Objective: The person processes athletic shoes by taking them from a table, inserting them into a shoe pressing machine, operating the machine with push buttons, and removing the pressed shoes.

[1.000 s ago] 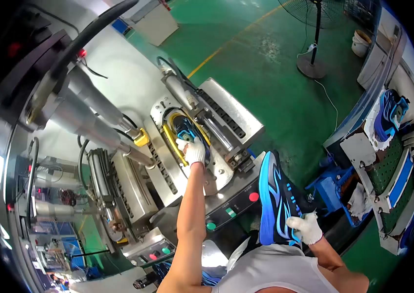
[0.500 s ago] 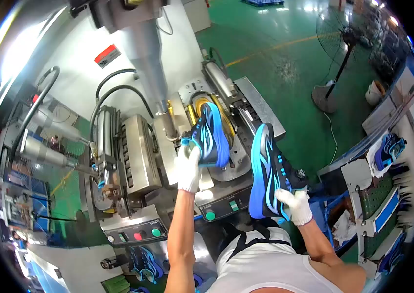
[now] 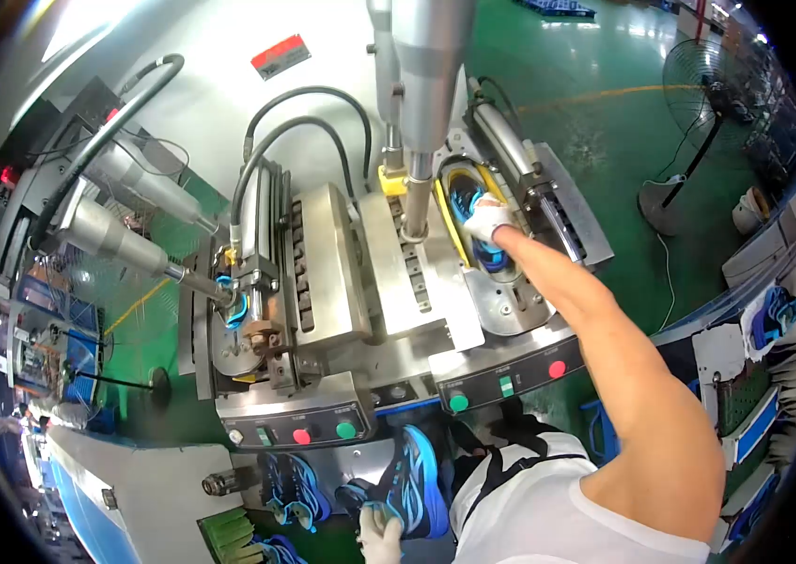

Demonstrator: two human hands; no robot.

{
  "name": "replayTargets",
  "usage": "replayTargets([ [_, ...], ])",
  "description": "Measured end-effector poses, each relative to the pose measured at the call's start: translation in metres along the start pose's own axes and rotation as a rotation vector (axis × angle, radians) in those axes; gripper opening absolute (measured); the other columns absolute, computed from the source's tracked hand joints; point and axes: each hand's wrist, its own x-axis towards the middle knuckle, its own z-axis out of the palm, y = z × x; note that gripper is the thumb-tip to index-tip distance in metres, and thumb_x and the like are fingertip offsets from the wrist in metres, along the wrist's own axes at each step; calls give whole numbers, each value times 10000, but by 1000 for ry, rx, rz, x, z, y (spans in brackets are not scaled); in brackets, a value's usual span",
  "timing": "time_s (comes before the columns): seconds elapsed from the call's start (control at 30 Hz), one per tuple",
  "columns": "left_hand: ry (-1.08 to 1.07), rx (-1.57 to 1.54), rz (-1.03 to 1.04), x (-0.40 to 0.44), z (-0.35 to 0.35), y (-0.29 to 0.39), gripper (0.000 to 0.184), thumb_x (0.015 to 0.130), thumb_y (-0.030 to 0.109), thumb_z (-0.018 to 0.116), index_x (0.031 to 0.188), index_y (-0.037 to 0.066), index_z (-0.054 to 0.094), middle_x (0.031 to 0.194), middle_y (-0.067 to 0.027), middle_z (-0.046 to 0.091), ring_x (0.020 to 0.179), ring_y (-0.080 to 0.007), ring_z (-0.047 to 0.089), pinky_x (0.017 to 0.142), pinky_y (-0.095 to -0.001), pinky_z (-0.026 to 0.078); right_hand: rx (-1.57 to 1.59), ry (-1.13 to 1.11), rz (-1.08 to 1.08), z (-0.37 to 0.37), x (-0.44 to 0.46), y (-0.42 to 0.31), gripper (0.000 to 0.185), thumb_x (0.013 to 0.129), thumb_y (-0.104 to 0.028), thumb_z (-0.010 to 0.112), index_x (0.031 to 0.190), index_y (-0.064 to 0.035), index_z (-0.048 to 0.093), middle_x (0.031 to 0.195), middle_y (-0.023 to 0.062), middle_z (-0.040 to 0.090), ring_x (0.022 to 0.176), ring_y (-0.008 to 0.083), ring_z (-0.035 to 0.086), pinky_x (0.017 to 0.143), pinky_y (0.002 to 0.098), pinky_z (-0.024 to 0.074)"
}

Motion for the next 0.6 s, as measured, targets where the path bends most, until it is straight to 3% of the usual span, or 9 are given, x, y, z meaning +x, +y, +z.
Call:
replayTargets([
  [0.07, 138, 68, -132, -22, 4, -33, 744, 981, 216, 661, 1627, 60, 326, 1417, -159, 603, 1300, -255, 569, 1096, -370, 452, 91, -126, -2, -10, 3, 11, 503, 754, -308, 661, 1150, -4, 726, 1175, 280, 713, 1134, 359, 709, 974, 422, 565],
  [0.13, 334, 171, -314, -23, 38, -20, 695, 936, 85, 598, 1568, -37, 335, 1494, -246, 505, 1345, -358, 536, 1117, -385, 443, -2, -100, -95, 4, 13, 17, 527, 743, -310, 659, 1147, 23, 720, 1178, 274, 715, 1191, 349, 686, 1009, 408, 544],
  [0.2, 416, 422, -137, -1, 62, -100, 841, 952, 204, 653, 1582, -118, 200, 1566, -311, 421, 1453, -431, 425, 1227, -433, 326, 41, -69, -8, -8, 2, 8, 497, 740, -308, 665, 1115, 10, 736, 1192, 267, 715, 1203, 346, 681, 1029, 401, 535],
  [0.27, 495, 512, -308, 14, 95, -160, 850, 954, 212, 667, 1597, -83, 197, 1545, -305, 446, 1425, -424, 456, 1212, -444, 345, 113, -243, -44, -24, 3, 9, 549, 701, -374, 733, 1069, 33, 750, 1222, 273, 710, 1139, 369, 706, 999, 411, 555],
  [0.33, 541, 249, -332, 4, 100, -125, 833, 950, 201, 676, 1605, -47, 225, 1524, -292, 472, 1374, -410, 509, 1183, -450, 376, 127, -134, -79, -15, 4, 17, 657, 659, -502, 794, 1035, 36, 764, 1142, 277, 732, 1110, 346, 720, 934, 432, 573],
  [0.37, 562, 159, -130, 15, 100, -171, 843, 950, 194, 688, 1620, -6, 216, 1491, -286, 505, 1320, -406, 552, 1151, -454, 401, 290, -146, -127, -9, 3, 27, 677, 669, -528, 799, 1033, 42, 759, 1107, 280, 741, 1049, 359, 737, 898, 441, 582],
  [0.43, 527, 284, -313, 8, 97, -145, 839, 950, 232, 694, 1612, 4, 233, 1460, -309, 529, 1328, -434, 548, 1137, -446, 409, 254, -49, -82, -13, -29, 24, 601, 729, -545, 805, 942, 16, 766, 963, 228, 764, 845, 339, 749, 800, 418, 591],
  [0.5, 472, 288, -359, 14, 96, -151, 861, 974, 334, 655, 1628, 13, 195, 1535, -263, 478, 1346, -419, 541, 1152, -465, 376, 541, -27, -103, -62, -137, -20, 652, 830, -347, 807, 1286, 76, 610, 1203, 240, 703, 1058, 327, 708, 914, 424, 564],
  [0.6, 508, 255, -347, 16, 99, -159, 826, 976, 371, 637, 1609, -11, 268, 1555, -266, 443, 1412, -425, 469, 1169, -481, 364, 749, 4, -577, -53, -284, -50, 876, 908, -149, 747, 1585, 103, 252, 1624, 296, 359, 1504, 354, 398, 1215, 414, 356],
])
